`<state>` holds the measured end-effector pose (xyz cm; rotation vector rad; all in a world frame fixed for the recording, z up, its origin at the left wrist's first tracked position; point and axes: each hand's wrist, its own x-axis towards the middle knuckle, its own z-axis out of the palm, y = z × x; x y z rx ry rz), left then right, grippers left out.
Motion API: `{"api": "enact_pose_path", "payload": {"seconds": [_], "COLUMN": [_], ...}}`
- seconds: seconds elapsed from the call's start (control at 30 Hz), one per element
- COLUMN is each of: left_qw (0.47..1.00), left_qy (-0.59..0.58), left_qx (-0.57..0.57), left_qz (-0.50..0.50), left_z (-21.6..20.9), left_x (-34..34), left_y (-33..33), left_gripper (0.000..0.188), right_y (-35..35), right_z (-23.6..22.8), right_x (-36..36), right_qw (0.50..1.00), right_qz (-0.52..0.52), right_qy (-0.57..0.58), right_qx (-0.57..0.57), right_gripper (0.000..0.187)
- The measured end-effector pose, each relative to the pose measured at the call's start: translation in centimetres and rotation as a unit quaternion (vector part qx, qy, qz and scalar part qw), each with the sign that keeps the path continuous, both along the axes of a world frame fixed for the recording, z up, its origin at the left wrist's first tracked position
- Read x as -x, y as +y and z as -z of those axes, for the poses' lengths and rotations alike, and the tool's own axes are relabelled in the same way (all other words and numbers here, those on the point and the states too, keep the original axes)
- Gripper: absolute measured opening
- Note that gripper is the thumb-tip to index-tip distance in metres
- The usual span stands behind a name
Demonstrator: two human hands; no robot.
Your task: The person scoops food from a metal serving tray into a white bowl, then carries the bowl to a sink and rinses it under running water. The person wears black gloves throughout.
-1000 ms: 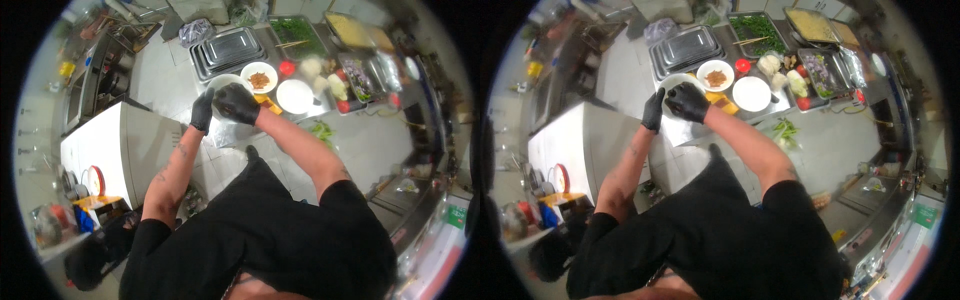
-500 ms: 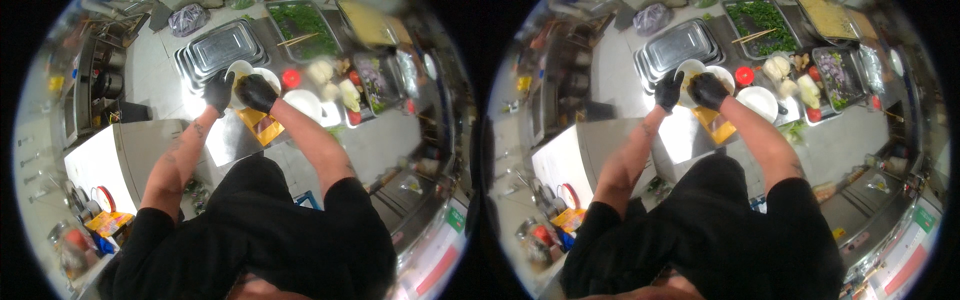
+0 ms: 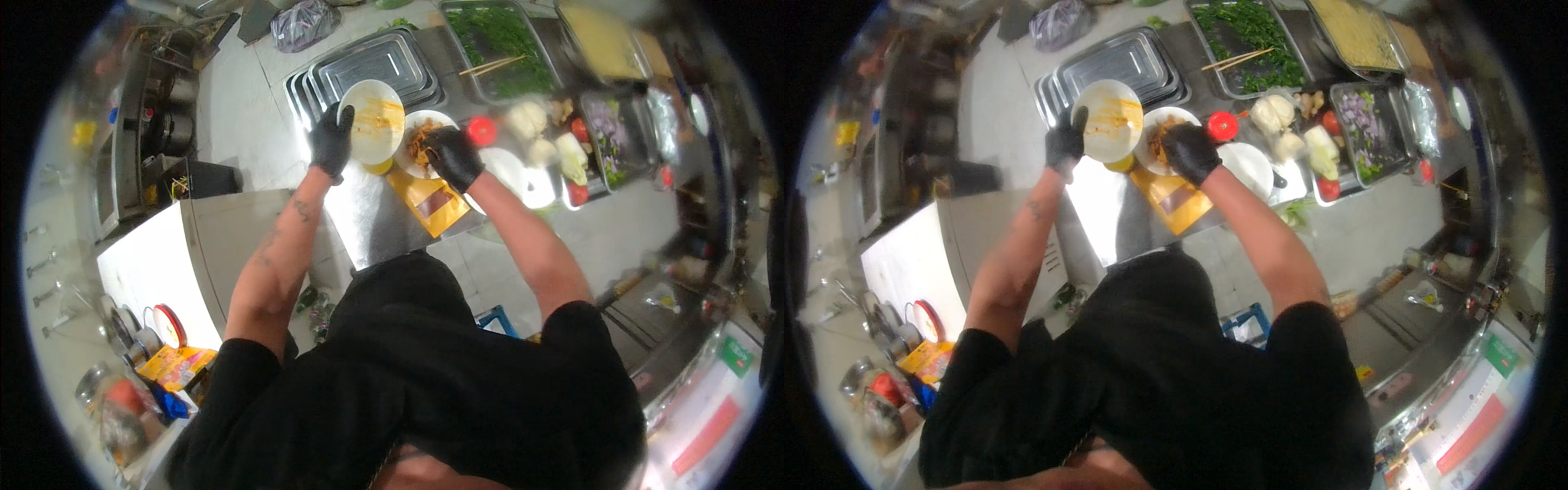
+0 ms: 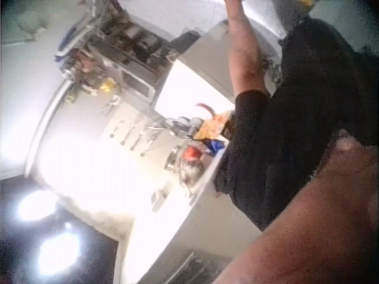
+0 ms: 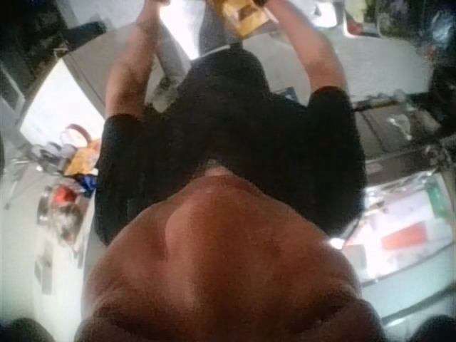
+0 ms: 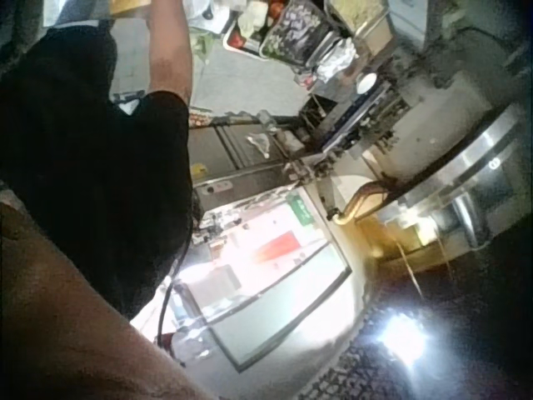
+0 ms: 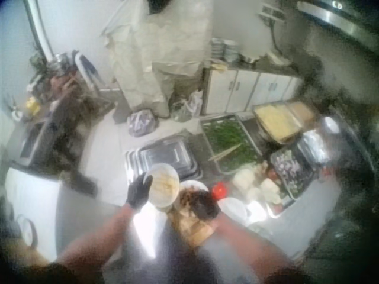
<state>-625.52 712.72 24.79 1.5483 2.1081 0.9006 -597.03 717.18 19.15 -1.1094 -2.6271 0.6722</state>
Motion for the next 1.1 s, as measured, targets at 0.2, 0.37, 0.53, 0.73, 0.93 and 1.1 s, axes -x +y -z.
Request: {"api": "enact_pose_path", "payload": {"seconds": [0.2,0.37,0.53,0.73,0.93,1.1], "left_qw": [0.876,0.752,0.784,0.767,0.668,0.659], "left_qy": [-0.466,-0.631,-0.586,-0.599,-0.691,-0.657], "left_qx": [0.024,0.000,0.082,0.089,-0.080,-0.145], "left_qz": [-0.123,-0.189,-0.189,-0.214,-0.264,-0.336], "left_z": [1.6,3.0,5.8,7.2,1.9,-1.4], "left_x": [6.0,10.7,17.0,29.4,40.3,47.1], "left_y": [-5.9,-12.1,-16.9,-21.4,-21.3,-19.9], "left_gripper": [0.056,0.063,0.066,0.057,0.056,0.060], "right_y": [-2.2,-1.4,-6.3,-12.2,-11.5,-9.5], "right_z": [0.6,-2.2,-5.9,-7.5,-9.8,-11.7], "right_x": [2.5,9.8,24.3,44.1,56.5,65.5], "right_qw": [0.933,0.580,0.564,0.710,0.553,0.598], "right_qz": [0.211,0.368,0.256,0.144,0.175,0.130], "right_qy": [0.256,0.534,0.555,0.393,0.369,0.303], "right_qx": [0.136,0.493,0.556,0.566,0.726,0.730], "right_gripper": [0.025,0.034,0.036,0.031,0.031,0.033]}}
